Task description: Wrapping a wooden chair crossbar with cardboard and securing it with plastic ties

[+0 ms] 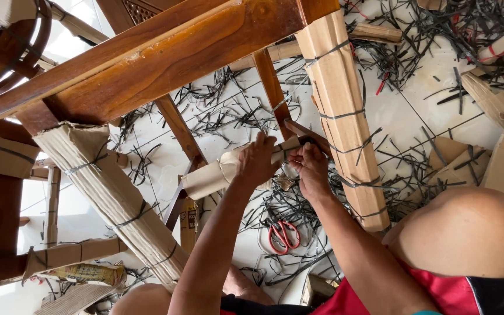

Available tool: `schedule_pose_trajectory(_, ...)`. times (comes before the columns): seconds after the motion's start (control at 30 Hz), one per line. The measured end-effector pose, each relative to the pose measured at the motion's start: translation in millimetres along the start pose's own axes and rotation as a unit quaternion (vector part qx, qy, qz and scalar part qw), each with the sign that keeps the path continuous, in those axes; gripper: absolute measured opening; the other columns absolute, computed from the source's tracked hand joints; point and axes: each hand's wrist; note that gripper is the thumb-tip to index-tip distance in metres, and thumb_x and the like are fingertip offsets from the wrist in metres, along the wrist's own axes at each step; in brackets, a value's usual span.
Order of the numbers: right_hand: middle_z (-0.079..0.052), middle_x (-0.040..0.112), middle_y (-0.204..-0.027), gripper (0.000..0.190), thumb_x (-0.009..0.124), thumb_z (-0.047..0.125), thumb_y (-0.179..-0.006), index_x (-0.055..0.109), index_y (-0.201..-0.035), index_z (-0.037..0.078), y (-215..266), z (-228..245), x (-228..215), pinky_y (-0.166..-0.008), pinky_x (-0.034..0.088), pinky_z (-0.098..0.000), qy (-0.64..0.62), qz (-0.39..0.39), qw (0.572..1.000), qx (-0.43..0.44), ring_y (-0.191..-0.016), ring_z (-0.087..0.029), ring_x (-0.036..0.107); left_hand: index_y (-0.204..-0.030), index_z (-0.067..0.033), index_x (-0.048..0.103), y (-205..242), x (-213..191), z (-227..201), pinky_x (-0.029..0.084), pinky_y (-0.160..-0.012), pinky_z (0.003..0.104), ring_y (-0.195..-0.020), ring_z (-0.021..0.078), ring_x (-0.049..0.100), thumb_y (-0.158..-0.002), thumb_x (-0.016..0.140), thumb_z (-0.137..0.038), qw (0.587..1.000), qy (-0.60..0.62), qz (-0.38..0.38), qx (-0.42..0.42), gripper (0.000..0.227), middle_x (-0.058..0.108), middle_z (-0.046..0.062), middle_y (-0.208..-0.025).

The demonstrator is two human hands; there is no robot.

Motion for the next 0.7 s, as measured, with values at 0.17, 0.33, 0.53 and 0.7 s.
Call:
schedule_pose_trajectory(0.17, -0.012, 0.075, -0.086, 0.031, 0.057, 0.035, -0.107, 0.057, -0.085, 0.013, -2, -4, -4, -0.063, 0.063, -0.0254, 0.003, 0.011, 1.000, -0.016, -0.076, -0.020, 0.075, -0.107, -0.0103, 0.064, -9, 28, 6, 0.062, -0.073, 0.043, -0.090, 0.0282, 0.070, -0.076, 0.079, -0.031, 0.994, -0.102, -0.004, 0.040, 0.040, 0.055, 0.004, -0.102)
schedule_pose_trajectory(0.33, -0.010, 0.075, -0.086, 0.030, 0.055, 0.033, -0.108, 0.056, -0.085, 0.014, 10, -1, 1, -0.064, 0.063, -0.0244, -0.012, -0.003, 1.000, -0.024, -0.078, -0.019, 0.075, -0.096, -0.0109, 0.066, -20, 41, 2, 0.061, -0.066, 0.043, -0.084, 0.0263, 0.069, -0.073, 0.078, -0.037, 0.992, -0.101, -0.054, 0.052, 0.037, 0.057, 0.003, -0.091)
schedule_pose_trajectory(0.53, -0.007, 0.073, -0.088, 0.027, 0.048, 0.027, -0.111, 0.057, -0.090, 0.013, 32, 9, 14, -0.063, 0.058, -0.0197, 0.042, -0.034, 0.997, -0.047, -0.077, -0.014, 0.072, -0.095, -0.0111, 0.068, -41, 53, 1, 0.060, -0.065, 0.042, -0.087, 0.0251, 0.069, -0.073, 0.080, -0.042, 0.991, -0.113, -0.034, 0.065, 0.039, 0.062, 0.003, -0.088)
schedule_pose_trajectory(0.7, -0.008, 0.070, -0.092, 0.020, 0.048, 0.023, -0.111, 0.059, -0.100, 0.010, 37, 14, 19, -0.068, 0.058, -0.0256, 0.187, -0.008, 0.976, -0.111, -0.086, -0.016, 0.071, -0.090, -0.0102, 0.069, -43, 41, -3, 0.060, -0.069, 0.042, -0.088, 0.0260, 0.071, -0.076, 0.078, -0.036, 0.994, -0.095, 0.034, 0.044, 0.031, 0.069, 0.004, -0.079)
Point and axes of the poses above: each hand's wrist, its own y-axis away from the middle knuckle, its own x-axis out of the palm, z = x × y
